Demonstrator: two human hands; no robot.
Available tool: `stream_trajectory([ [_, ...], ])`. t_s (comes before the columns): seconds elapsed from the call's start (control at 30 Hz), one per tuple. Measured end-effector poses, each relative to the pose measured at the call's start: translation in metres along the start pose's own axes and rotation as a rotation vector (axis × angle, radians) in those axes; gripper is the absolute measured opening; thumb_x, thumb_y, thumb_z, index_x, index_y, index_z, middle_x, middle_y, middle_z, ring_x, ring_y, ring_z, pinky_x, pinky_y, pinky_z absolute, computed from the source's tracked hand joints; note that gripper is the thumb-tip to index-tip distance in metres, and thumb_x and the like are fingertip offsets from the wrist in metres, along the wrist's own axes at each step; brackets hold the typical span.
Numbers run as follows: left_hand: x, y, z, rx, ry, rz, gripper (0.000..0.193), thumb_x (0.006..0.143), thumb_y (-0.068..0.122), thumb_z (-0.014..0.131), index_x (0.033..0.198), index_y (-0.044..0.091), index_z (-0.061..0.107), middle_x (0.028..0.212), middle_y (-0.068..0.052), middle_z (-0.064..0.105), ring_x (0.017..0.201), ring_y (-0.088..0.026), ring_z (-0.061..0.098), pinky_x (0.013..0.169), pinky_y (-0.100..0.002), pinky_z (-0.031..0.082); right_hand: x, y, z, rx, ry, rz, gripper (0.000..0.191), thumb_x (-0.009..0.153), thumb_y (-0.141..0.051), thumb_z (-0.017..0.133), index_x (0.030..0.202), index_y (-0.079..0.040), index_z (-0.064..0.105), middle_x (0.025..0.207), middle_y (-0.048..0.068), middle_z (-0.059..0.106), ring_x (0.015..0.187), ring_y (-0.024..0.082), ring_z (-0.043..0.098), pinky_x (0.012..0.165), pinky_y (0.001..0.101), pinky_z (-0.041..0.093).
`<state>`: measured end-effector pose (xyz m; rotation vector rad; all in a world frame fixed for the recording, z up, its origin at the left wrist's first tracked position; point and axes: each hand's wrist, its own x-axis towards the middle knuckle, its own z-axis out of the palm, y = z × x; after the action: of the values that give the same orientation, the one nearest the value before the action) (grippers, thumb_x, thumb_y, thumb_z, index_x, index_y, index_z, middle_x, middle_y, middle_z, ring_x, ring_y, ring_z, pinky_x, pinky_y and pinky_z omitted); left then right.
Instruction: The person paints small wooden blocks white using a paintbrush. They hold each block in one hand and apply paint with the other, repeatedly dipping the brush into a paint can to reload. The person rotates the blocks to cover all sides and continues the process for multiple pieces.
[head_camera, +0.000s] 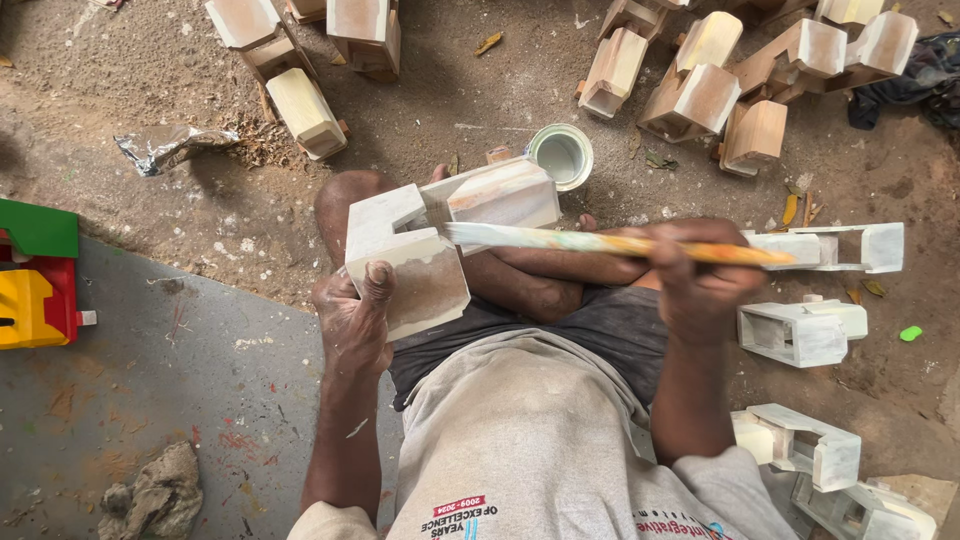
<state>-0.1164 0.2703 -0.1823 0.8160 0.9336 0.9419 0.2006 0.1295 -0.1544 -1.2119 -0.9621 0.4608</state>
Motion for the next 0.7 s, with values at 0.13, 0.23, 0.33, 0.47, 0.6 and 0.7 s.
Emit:
stream_trajectory([
  [0.13,0.001,0.003,-0.002,0.027,0.001,0.007,0.064,0.086,0.05,0.082,0.112,-0.007,0.073,0.101,-0.011,0.076,0.092,-0.018,0.073,0.083,-0.034,0.062,0.009,0.006,-0.008,0.006,0.017,-0.006,0.014,0.108,-0.008,0.073,0.112,0.002,0.063,0.094,0.017,0.072,0.077,0.022,0.075,0.065,0.0331,0.068],
  [0.23,0.006,0.002,-0.006,0.005,0.004,-0.007,0.066,0.085,0.052,0.083,0.114,-0.007,0.071,0.102,-0.011,0.075,0.093,-0.018,0.072,0.084,-0.033,0.062,0.013,0.001,-0.042,-0.024,0.156,-0.019,0.017,0.111,-0.007,0.076,0.109,0.002,0.062,0.095,0.017,0.071,0.079,0.025,0.075,0.069,0.0373,0.069],
  [0.33,0.013,-0.005,-0.014,0.004,0.024,-0.025,0.068,0.084,0.052,0.084,0.114,-0.007,0.07,0.102,-0.011,0.075,0.09,-0.018,0.072,0.081,-0.033,0.062,0.01,-0.001,-0.072,-0.044,0.32,-0.011,0.019,0.113,-0.007,0.077,0.11,0.003,0.062,0.095,0.016,0.069,0.082,0.027,0.075,0.071,0.0422,0.071],
  [0.47,0.019,-0.011,-0.029,0.112,0.098,-0.043,0.068,0.086,0.053,0.082,0.114,-0.008,0.069,0.098,-0.009,0.072,0.083,-0.016,0.069,0.072,-0.032,0.06,0.016,0.013,-0.085,-0.028,0.414,0.034,0.02,0.112,-0.009,0.078,0.112,0.004,0.062,0.096,0.016,0.071,0.079,0.025,0.074,0.072,0.0417,0.07],
  [0.6,0.019,-0.004,-0.043,0.239,0.133,-0.03,0.072,0.089,0.056,0.079,0.113,-0.011,0.068,0.095,-0.01,0.071,0.081,-0.017,0.068,0.069,-0.031,0.059,0.038,0.034,-0.071,-0.33,0.323,0.111,0.021,0.111,-0.015,0.076,0.113,0.002,0.064,0.101,0.014,0.073,0.085,0.021,0.076,0.077,0.0324,0.067],
  [0.7,0.022,0.006,-0.042,0.294,0.135,-0.003,0.075,0.091,0.059,0.076,0.113,-0.012,0.067,0.093,-0.01,0.07,0.079,-0.017,0.068,0.067,-0.03,0.058,0.059,0.055,-0.047,-0.437,0.227,0.159,0.018,0.11,-0.014,0.073,0.111,0.002,0.066,0.098,0.01,0.074,0.087,0.018,0.076,0.078,0.0286,0.066],
])
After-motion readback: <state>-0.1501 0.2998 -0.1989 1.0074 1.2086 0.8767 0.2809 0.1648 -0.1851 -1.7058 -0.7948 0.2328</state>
